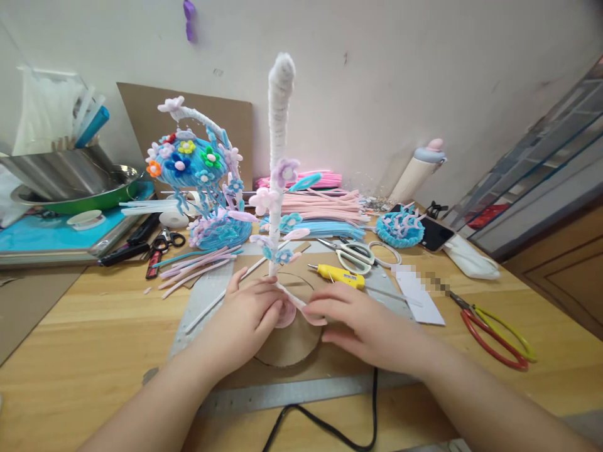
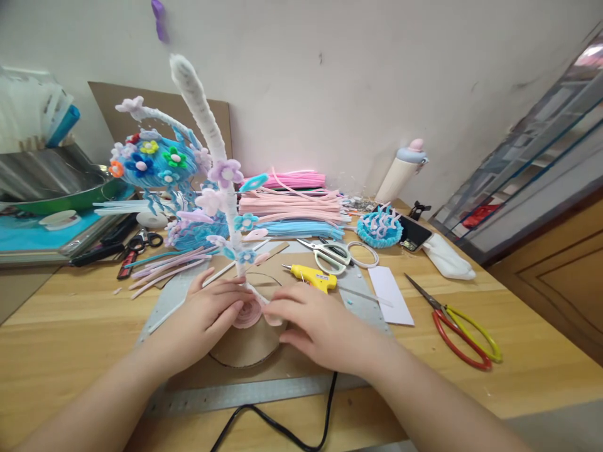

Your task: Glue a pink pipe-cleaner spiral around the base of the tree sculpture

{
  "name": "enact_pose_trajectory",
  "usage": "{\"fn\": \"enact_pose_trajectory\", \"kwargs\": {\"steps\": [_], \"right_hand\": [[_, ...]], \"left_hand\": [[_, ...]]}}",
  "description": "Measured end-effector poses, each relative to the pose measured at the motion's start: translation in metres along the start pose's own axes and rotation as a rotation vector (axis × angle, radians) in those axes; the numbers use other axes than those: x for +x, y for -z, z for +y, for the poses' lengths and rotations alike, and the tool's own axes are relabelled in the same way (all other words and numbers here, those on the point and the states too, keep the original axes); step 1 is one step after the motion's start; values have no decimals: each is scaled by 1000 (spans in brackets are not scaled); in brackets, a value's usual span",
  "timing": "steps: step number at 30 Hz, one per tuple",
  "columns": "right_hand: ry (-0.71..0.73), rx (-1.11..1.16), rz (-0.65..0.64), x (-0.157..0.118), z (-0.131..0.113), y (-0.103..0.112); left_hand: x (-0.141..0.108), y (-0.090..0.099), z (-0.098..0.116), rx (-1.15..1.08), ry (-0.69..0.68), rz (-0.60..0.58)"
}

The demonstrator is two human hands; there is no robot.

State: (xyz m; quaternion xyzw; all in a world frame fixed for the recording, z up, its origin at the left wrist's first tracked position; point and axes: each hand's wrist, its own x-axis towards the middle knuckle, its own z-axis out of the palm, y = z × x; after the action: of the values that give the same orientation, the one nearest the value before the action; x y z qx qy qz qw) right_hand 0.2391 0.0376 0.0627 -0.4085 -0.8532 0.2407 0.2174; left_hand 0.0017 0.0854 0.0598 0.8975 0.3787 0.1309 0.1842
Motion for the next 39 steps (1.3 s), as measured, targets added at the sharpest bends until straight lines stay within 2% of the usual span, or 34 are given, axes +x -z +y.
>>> {"fn": "enact_pose_trajectory", "kwargs": {"steps": [2,4,6,10,17,26,32,39], "right_hand": [[126,-126,36,2,-1,-11],[201,-204,126,3,4,-20],[250,-262,186,2,10,-26],[273,-372,194,-1,15,-30],[194,-406,87,-2,11,-34],[163,-255,149,0,11,-38],[33,-68,198,2,6,-43],[-1,-93,283,3,-4,-55]], "left_hand": [[0,0,0,8,-5,-2],[0,0,0,17,-11,-1],[-1,0,1,26,-15,5],[-2,-1,1,26,-18,16],[-3,-6,-1,44,-37,23],[-1,-11,6,93,-20,28],[-2,-14,7,102,3,23],[-7,-8,13,91,-15,4]]}}
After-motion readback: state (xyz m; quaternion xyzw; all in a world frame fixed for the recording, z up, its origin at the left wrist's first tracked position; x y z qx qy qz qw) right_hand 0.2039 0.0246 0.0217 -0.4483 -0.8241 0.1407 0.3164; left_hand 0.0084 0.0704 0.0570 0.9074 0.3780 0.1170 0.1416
